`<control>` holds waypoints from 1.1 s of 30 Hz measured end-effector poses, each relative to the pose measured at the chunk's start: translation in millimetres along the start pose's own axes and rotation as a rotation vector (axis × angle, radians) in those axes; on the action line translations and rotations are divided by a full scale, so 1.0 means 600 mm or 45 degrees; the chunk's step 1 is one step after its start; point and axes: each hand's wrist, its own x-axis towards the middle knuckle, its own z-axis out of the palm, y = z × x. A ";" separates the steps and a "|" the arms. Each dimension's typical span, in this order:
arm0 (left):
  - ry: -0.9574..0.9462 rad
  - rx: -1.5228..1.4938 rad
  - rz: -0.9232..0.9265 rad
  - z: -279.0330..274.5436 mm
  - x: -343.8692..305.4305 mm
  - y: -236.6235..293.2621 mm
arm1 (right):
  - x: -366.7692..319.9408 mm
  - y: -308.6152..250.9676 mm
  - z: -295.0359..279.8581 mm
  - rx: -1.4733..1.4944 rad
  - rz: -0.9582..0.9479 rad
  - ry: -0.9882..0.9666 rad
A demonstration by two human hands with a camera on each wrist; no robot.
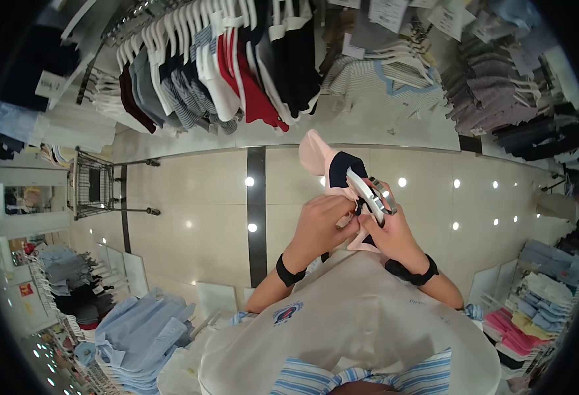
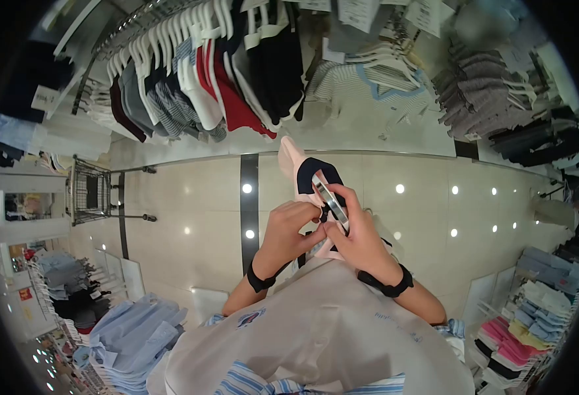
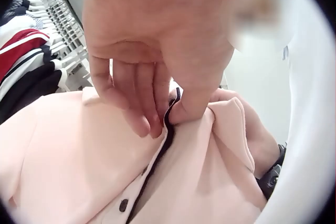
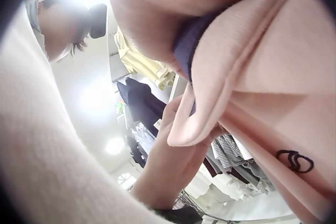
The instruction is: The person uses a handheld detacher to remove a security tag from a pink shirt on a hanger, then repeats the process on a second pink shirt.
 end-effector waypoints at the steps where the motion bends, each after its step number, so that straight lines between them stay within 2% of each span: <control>1: 0.000 0.067 0.047 0.014 0.011 0.011 | -0.005 0.012 -0.017 0.023 -0.004 0.016; 3: -0.048 0.115 0.069 0.051 0.033 0.033 | -0.011 0.037 -0.054 0.062 -0.195 0.084; 8: -0.201 0.192 0.068 0.161 0.103 0.116 | -0.050 0.054 -0.191 0.291 -0.087 0.096; 11: -0.195 0.231 0.019 0.232 0.130 0.158 | -0.073 0.083 -0.261 0.319 -0.062 0.140; 15: -0.209 0.306 0.073 0.299 0.151 0.184 | -0.085 0.129 -0.326 0.366 -0.174 0.189; 17: -0.176 0.372 0.045 0.324 0.153 0.197 | -0.087 0.151 -0.350 0.410 -0.089 0.072; 19: -0.146 0.396 0.030 0.347 0.152 0.197 | -0.084 0.160 -0.367 0.493 -0.175 0.061; 21: -0.150 0.400 -0.022 0.357 0.150 0.201 | -0.085 0.162 -0.381 0.410 -0.176 0.024; 29: -0.077 0.407 -0.074 0.348 0.159 0.231 | -0.073 0.166 -0.382 0.505 -0.240 -0.032; 33: -0.053 0.315 -0.205 0.338 0.142 0.237 | -0.069 0.154 -0.384 0.337 -0.128 -0.142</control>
